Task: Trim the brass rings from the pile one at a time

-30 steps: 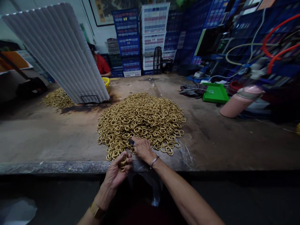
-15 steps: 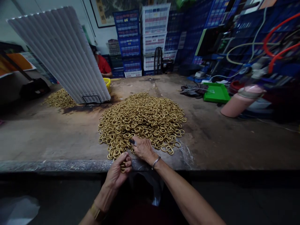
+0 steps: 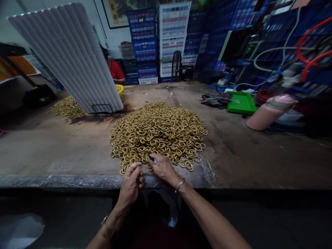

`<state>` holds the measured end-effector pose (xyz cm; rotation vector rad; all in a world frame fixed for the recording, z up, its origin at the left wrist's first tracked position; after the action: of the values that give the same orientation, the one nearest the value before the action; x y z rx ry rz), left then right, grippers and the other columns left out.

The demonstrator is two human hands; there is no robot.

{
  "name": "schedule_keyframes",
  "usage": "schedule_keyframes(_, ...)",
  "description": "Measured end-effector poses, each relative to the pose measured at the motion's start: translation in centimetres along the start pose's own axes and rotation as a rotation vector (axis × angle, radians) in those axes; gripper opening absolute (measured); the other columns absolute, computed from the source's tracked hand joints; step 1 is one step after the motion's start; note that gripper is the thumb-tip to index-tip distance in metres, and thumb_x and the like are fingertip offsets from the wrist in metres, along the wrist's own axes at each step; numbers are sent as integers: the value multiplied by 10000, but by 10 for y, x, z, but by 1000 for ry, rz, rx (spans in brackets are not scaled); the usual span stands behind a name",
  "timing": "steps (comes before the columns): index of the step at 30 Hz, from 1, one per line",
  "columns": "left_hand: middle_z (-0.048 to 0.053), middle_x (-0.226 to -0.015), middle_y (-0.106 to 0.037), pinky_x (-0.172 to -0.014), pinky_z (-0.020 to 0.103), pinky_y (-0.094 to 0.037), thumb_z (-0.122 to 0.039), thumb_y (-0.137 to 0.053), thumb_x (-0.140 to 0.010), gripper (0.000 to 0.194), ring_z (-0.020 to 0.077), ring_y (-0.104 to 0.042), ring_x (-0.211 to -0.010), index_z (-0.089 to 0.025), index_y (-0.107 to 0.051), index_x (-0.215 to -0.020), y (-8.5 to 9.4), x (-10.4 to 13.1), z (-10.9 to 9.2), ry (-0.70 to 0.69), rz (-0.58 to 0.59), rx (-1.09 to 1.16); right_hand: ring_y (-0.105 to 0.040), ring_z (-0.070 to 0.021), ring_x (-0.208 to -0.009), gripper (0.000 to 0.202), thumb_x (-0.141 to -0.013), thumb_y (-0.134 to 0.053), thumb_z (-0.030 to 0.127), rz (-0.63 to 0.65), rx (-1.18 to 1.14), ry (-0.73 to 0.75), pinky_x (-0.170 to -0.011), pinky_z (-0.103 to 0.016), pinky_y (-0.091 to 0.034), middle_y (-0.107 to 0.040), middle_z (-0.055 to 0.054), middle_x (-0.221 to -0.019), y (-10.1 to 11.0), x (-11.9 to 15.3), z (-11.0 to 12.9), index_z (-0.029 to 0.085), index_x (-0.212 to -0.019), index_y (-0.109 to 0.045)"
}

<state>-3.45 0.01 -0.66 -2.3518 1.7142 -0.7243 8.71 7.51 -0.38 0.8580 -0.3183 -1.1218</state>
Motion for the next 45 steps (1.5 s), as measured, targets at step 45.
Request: schedule_keyframes(45, -54, -559, -453, -391, 149, -309, -423, -516, -783, 269, 41, -374, -423, -167, -481, -705, -11, 10, -2, -59, 179, -246, -395, -93, -521, 111, -694, -441, 111, 60, -67, 91, -516, -207, -253, -499, 22, -574, 7, 33, 16, 175, -656, -524)
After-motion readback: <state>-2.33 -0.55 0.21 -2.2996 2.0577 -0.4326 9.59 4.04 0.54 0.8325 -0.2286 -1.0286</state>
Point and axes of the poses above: each hand's wrist, its own x-axis away from the middle knuckle, its own y-axis out of the back of the hand, z = x × y, the point moved 2 cm from there along -x, towards the middle knuckle
